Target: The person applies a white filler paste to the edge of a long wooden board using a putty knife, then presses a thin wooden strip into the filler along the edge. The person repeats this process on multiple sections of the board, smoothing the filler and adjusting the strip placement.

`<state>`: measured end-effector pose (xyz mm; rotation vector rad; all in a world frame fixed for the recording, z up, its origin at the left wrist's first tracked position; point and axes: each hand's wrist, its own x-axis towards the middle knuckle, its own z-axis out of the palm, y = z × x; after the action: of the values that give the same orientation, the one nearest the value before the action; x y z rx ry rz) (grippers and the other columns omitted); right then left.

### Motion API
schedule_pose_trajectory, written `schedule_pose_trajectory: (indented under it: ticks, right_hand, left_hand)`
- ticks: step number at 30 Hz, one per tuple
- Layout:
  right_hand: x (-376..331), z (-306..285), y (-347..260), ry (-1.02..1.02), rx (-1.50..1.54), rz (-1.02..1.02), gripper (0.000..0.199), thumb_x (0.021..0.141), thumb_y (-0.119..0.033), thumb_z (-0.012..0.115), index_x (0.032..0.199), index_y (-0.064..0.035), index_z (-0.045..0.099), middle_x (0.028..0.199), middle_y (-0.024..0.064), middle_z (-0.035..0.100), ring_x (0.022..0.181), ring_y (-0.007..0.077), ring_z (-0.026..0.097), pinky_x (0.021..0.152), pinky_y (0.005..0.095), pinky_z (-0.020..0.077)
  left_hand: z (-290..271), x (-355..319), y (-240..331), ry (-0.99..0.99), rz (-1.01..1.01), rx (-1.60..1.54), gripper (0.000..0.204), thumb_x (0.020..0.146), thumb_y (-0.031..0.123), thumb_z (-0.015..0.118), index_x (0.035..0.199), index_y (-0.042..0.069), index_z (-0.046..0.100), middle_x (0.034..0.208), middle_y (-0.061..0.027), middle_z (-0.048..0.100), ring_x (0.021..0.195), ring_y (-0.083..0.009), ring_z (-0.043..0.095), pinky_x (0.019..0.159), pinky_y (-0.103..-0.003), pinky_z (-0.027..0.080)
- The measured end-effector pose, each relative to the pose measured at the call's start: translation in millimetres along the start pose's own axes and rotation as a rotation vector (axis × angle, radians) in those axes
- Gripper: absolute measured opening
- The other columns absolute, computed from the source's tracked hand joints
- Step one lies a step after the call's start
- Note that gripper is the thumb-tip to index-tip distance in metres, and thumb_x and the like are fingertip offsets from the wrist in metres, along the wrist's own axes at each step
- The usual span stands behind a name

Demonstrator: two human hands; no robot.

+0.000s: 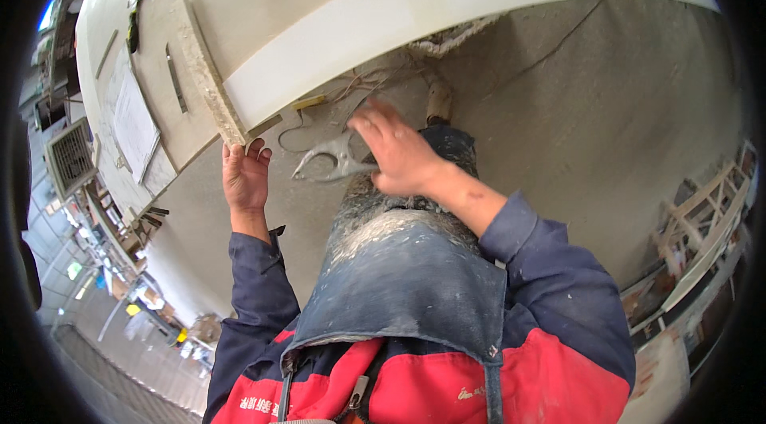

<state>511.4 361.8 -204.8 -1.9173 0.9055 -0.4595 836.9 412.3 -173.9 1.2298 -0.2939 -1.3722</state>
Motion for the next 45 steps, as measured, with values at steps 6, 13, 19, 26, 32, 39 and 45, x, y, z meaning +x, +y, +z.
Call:
schedule_pose_trajectory:
  ticks: [6,13,19,26,32,39,45]
  right_hand:
    - [51.3,58.5,57.1,0.241,-0.177,-0.122,0.083,0.063,-0.013,0.083,0.139,-0.0033,0.050,0.137,0.0222,0.051,0.132,0.0464,0.048,0.112,0.0586,0.0394]
    - [101.0,96.6,84.2,0.375,-0.281,-0.202,0.071,0.060,-0.024,0.091,0.121,-0.0044,0.060,0.116,0.0158,0.062,0.112,0.0368,0.062,0.096,0.0498,0.0471]
    - [113.6,98.6,82.7,0.415,-0.244,-0.272,0.067,0.058,-0.025,0.092,0.115,-0.0044,0.062,0.110,0.0146,0.065,0.106,0.0340,0.066,0.094,0.0462,0.0504]
    - [125.9,102.7,73.9,0.442,-0.231,-0.306,0.064,0.061,-0.025,0.089,0.115,-0.0035,0.063,0.112,0.0149,0.067,0.109,0.0338,0.067,0.095,0.0463,0.0509]
    - [124.7,104.9,68.6,0.467,-0.275,-0.270,0.067,0.061,-0.027,0.091,0.118,-0.0046,0.063,0.116,0.0140,0.067,0.113,0.0322,0.066,0.094,0.0470,0.0501]
    - [116.8,101.0,59.0,0.445,-0.272,-0.226,0.068,0.063,-0.026,0.091,0.123,-0.0061,0.063,0.118,0.0129,0.067,0.114,0.0322,0.065,0.095,0.0476,0.0490]
    - [112.2,96.2,53.6,0.388,-0.275,-0.185,0.077,0.067,-0.028,0.088,0.135,-0.0067,0.061,0.126,0.0143,0.064,0.121,0.0340,0.060,0.098,0.0495,0.0469]
  left_hand:
    - [-1.2,2.5,1.3,-0.042,-0.023,0.051,0.045,0.098,0.025,0.073,0.139,0.015,0.055,0.127,0.0003,0.068,0.108,-0.0199,0.063,0.086,-0.038,0.048]
    - [-8.0,3.5,6.1,-0.072,-0.047,0.054,0.036,0.103,0.031,0.066,0.135,0.017,0.061,0.130,-0.0009,0.068,0.117,-0.0228,0.059,0.092,-0.040,0.044]
    - [-1.3,2.0,5.3,-0.085,-0.065,0.044,0.033,0.103,0.031,0.066,0.133,0.016,0.063,0.130,-0.0005,0.068,0.116,-0.0230,0.058,0.093,-0.040,0.043]
    - [6.1,0.0,5.3,-0.093,-0.077,0.005,0.032,0.105,0.033,0.064,0.129,0.013,0.067,0.128,-0.0054,0.071,0.115,-0.0241,0.061,0.092,-0.040,0.043]
    - [8.3,-0.2,6.9,-0.103,-0.089,0.005,0.032,0.105,0.034,0.063,0.129,0.013,0.068,0.127,-0.0049,0.072,0.117,-0.0243,0.060,0.093,-0.041,0.043]
    - [14.8,-1.8,11.3,-0.054,-0.090,0.063,0.035,0.103,0.031,0.064,0.133,0.014,0.063,0.128,-0.0034,0.069,0.115,-0.0242,0.059,0.090,-0.041,0.044]
    - [27.7,-2.1,25.8,0.090,-0.124,0.162,0.037,0.104,0.035,0.064,0.131,0.009,0.061,0.120,-0.0058,0.069,0.105,-0.0227,0.061,0.082,-0.038,0.047]
